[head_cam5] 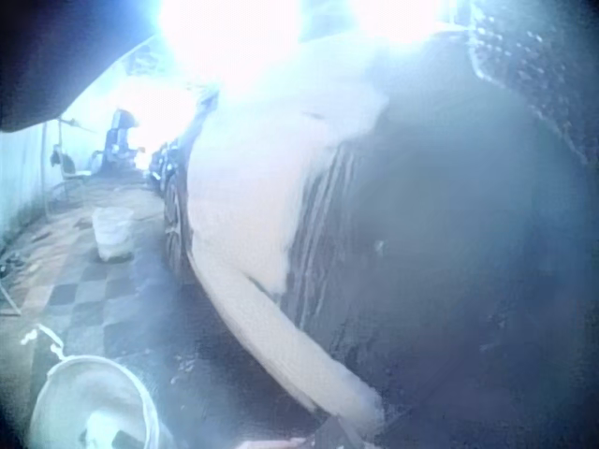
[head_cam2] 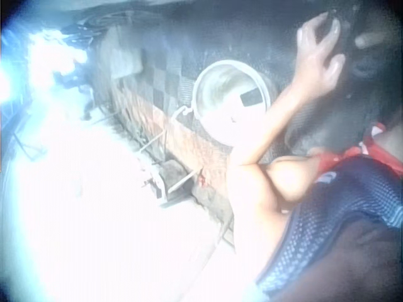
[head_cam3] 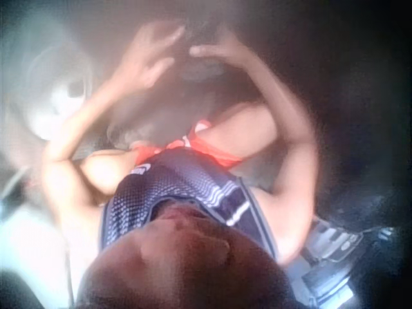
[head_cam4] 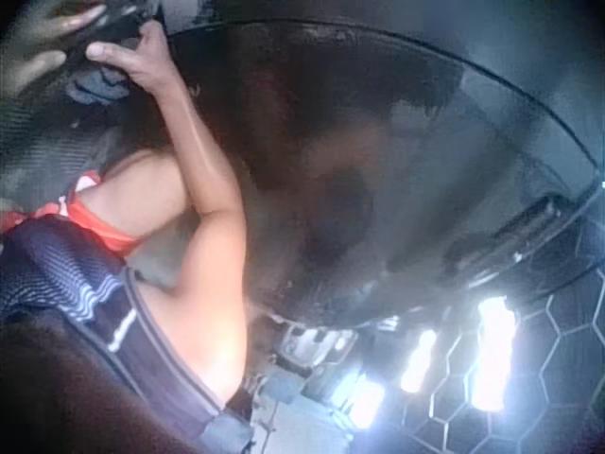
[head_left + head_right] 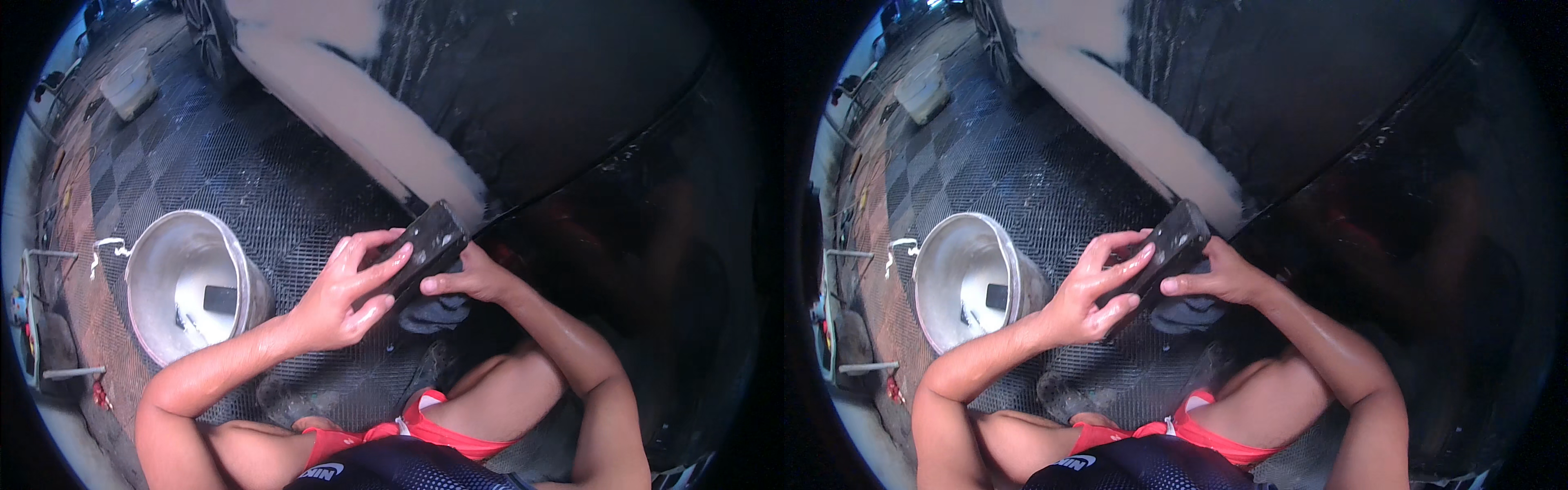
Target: The person sands a section of a car door using a sanding block and a cloth. They repeatedly dip the sanding block into a bucket of water and wipe the surface while working on the panel.
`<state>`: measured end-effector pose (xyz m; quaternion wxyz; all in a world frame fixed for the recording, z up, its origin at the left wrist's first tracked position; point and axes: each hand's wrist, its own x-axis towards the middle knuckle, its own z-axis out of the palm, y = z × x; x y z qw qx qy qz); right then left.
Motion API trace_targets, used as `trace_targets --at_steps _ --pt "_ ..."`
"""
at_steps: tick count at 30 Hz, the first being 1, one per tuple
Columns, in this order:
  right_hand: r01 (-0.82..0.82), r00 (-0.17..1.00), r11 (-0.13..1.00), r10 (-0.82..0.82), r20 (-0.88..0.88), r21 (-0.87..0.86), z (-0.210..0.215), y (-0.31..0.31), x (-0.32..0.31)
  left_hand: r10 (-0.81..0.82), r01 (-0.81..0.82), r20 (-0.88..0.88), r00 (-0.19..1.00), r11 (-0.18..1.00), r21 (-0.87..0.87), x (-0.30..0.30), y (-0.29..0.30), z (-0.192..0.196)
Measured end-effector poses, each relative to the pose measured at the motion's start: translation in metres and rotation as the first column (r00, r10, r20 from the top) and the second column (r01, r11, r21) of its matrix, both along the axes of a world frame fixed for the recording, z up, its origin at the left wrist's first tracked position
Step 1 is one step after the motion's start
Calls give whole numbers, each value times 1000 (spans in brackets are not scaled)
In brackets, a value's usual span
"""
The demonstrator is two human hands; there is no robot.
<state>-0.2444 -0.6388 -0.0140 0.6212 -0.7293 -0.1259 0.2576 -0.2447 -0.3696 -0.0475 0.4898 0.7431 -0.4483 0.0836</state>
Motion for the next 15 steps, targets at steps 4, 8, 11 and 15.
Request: trace_targets --at_steps 4,8,11,15 --pt "-15 997 989 4 71 150 -8 -2 -6 -24 24 -1 1000 999 37 -13 -4 2" --pt "-3 998 993 -6 69 122 -1 -2 -12 -3 -7 94 996 994 108 -16 0 9" --pt "-8 990 990 -12 142 139 -4 2 -11 -32 31 11 999 998 45 -16 2 7" --pt "9 987 986 -36 155 168 -1 6 -6 26 -25 -67 997 1000 19 -13 1 10"
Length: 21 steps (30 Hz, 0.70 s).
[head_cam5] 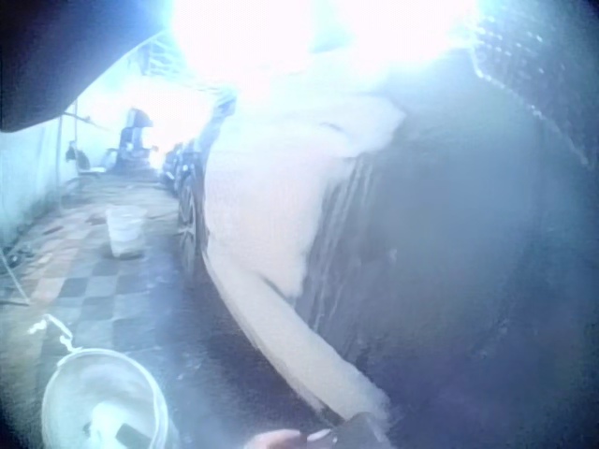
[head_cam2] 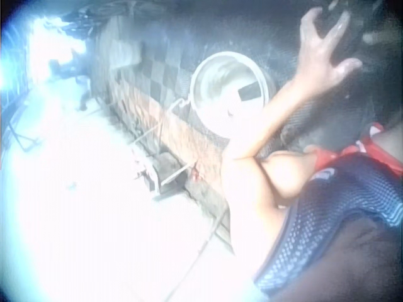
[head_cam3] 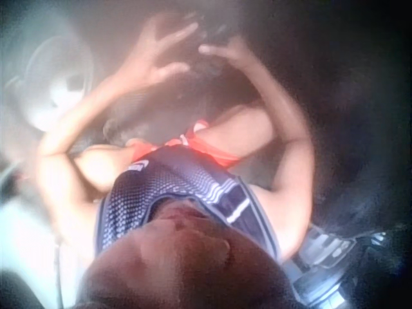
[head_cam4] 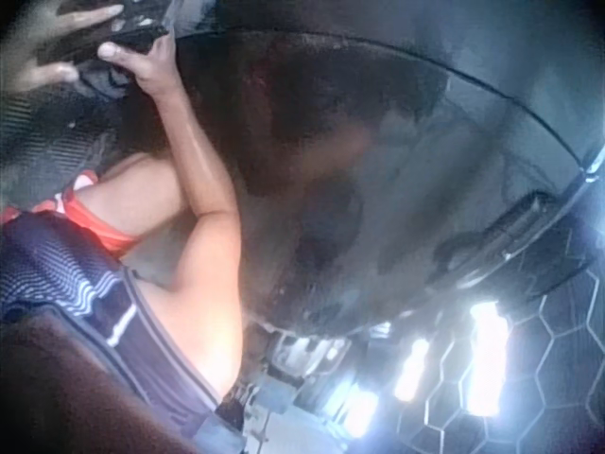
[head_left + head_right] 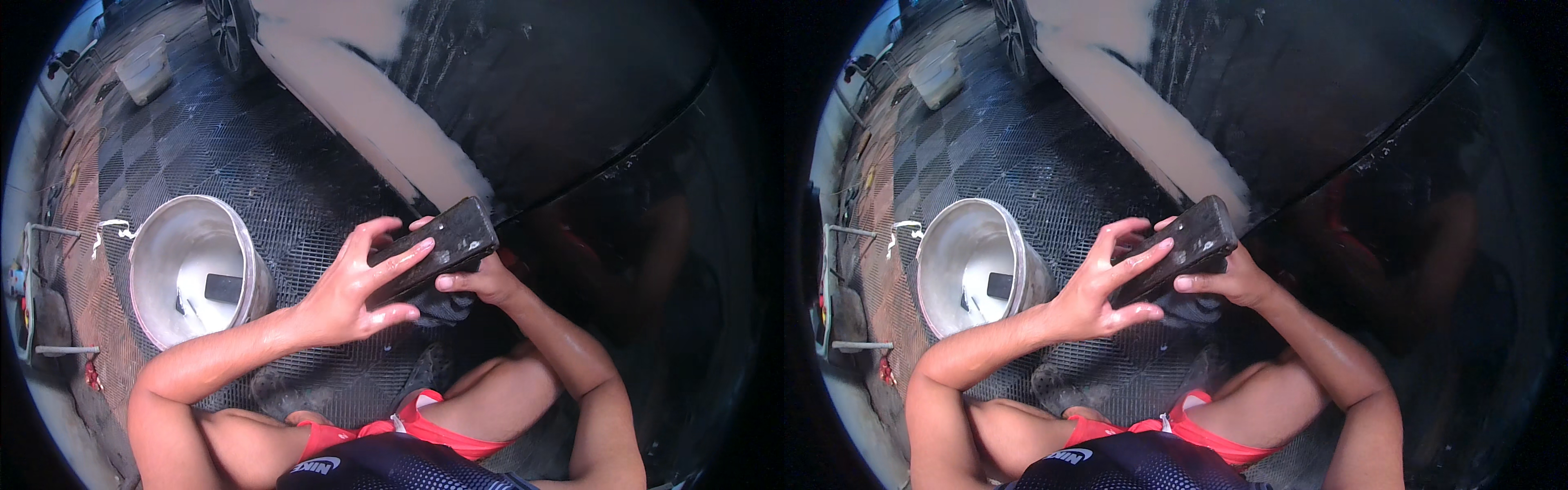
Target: The person sands a section of a car door using a sanding block and a cloth. They repeatedly dip the sanding block into a bucket of water and wipe the surface while working on the panel.
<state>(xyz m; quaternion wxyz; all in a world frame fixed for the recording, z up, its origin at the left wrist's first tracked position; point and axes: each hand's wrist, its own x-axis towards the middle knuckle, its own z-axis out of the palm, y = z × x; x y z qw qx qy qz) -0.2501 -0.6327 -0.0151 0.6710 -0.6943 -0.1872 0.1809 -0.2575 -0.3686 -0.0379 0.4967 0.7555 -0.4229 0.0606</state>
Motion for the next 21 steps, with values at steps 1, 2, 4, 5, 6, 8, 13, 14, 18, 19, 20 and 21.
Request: trace_targets --at_steps 1,2,4,5,6,8,13,14,18,19,20,21 --pt "-3 1000 1000 3 -3 10 -1 0 1 12 -11 -17 1000 1000 5 1 -1 -1" --pt "-2 1000 1000 3 -4 21 -2 -1 3 52 -52 5 999 998 -23 0 -4 3" --pt "7 1000 999 -7 0 40 -3 -1 5 52 -52 8 999 999 12 3 -2 6" --pt "12 1000 999 -13 8 48 -3 2 6 57 -57 12 998 998 29 5 0 8" --pt "15 1000 998 -16 16 56 -2 5 8 65 -67 32 997 997 43 6 4 10" --pt "17 1000 1000 -17 17 -1 -1 6 8 89 -94 72 993 993 65 7 12 16" --pt "68 994 973 -85 -66 -221 9 8 -3 87 -129 172 981 961 246 12 36 38" --pt "61 998 933 -46 50 -354 11 5 -3 101 -160 198 975 938 308 16 57 51" --pt "97 960 940 -175 -218 -327 29 20 -8 309 -216 -7 951 680 700 17 188 96" --pt "108 960 923 -194 -204 -370 27 15 -8 357 -222 -13 934 611 760 19 213 97" --pt "114 961 900 -208 -184 -421 26 13 -7 453 -224 -34 891 504 834 13 239 91" --pt "134 958 865 -238 -161 -484 25 9 -8 532 -204 -49 845 407 890 11 256 75"
